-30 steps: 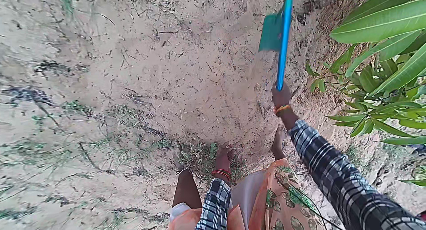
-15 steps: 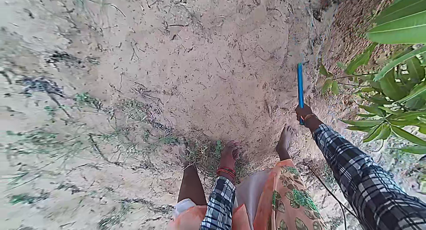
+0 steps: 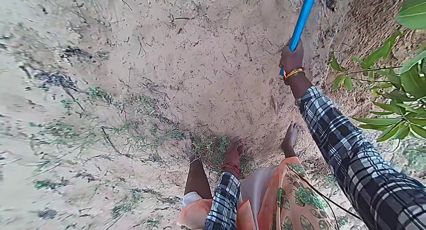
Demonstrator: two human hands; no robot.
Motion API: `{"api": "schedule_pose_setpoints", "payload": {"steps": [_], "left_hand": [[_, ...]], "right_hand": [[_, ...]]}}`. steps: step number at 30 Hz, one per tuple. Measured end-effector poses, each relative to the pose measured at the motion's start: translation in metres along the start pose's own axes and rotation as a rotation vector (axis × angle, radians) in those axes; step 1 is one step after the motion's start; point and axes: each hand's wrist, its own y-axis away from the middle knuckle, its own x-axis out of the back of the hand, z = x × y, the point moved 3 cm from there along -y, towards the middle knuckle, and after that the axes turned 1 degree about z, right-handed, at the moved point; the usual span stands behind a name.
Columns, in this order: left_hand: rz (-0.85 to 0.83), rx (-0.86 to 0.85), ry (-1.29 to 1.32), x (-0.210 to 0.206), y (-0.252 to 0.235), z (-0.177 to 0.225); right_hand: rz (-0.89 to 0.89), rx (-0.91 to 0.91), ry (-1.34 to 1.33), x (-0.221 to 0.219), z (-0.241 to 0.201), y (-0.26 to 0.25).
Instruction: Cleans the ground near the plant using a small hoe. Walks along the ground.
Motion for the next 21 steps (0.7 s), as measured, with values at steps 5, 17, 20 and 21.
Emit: {"api": "schedule_pose_setpoints", "payload": {"steps": [5,17,20,21], "left_hand": [[-0.094,0.000,0.021,0.008,-0.003,-0.001],[-0.126,-0.006,0.108,0.026,-0.004,0.009],[-0.131,-0.011,0.120,0.025,-0.002,0.011],[-0.124,-0.011,0.131,0.025,-0.001,0.011]], "right_hand": [[-0.353,-0.414,0.215,-0.032,0.066,0.122],[-0.225,-0.062,0.401,-0.064,0.044,0.165],[-0.416,-0.040,0.446,-0.074,0.012,0.186],[-0.490,-0.081,0.446,-0.073,0.014,0.207]]}}
